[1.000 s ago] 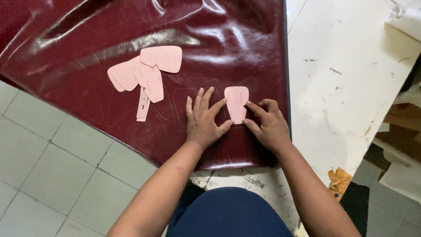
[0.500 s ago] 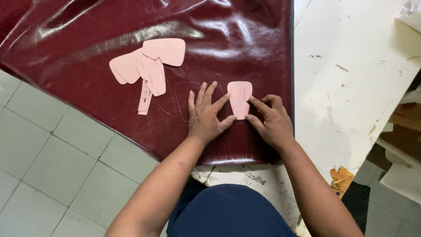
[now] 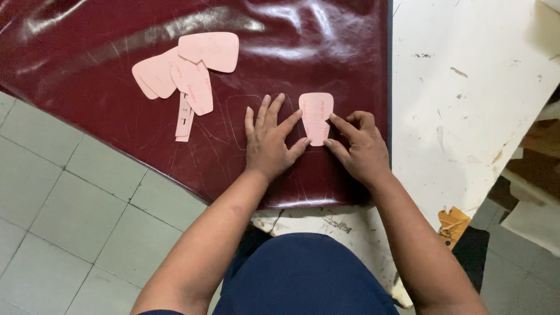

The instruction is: The person places pink paper templates onto a large maroon sheet of material and uses a pen to trace around the templates. The person repeats this process for several templates, creating outlines on the material.

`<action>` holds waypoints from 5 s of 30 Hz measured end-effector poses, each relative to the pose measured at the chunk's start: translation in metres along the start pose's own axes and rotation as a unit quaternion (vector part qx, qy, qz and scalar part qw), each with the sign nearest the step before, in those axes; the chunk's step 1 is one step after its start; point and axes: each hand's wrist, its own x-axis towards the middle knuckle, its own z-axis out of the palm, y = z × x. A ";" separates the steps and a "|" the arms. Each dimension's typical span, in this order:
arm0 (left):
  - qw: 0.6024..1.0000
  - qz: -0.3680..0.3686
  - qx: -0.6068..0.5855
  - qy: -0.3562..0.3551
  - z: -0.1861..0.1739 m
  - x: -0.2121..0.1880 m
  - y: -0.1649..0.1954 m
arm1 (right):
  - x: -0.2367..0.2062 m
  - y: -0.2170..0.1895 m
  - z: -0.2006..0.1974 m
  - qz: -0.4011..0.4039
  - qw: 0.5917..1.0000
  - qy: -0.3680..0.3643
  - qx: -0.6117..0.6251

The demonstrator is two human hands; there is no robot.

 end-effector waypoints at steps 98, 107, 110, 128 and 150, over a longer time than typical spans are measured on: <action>0.974 0.178 0.112 0.079 0.010 0.009 0.026 | 0.084 -0.006 -0.046 -0.148 0.988 0.009 0.052; 0.983 0.155 0.090 0.026 0.007 0.010 0.027 | 0.045 -0.008 -0.041 -0.137 0.988 0.012 0.072; 0.984 0.152 0.093 0.017 0.008 0.010 0.027 | 0.037 -0.010 -0.040 -0.151 0.986 0.021 0.070; 0.990 0.140 0.011 -0.006 0.005 0.014 0.013 | 0.024 -0.035 -0.022 -0.228 0.968 0.102 -0.023; 0.991 0.128 0.005 -0.041 -0.003 0.015 0.014 | 0.020 -0.026 -0.020 -0.110 0.988 0.067 0.091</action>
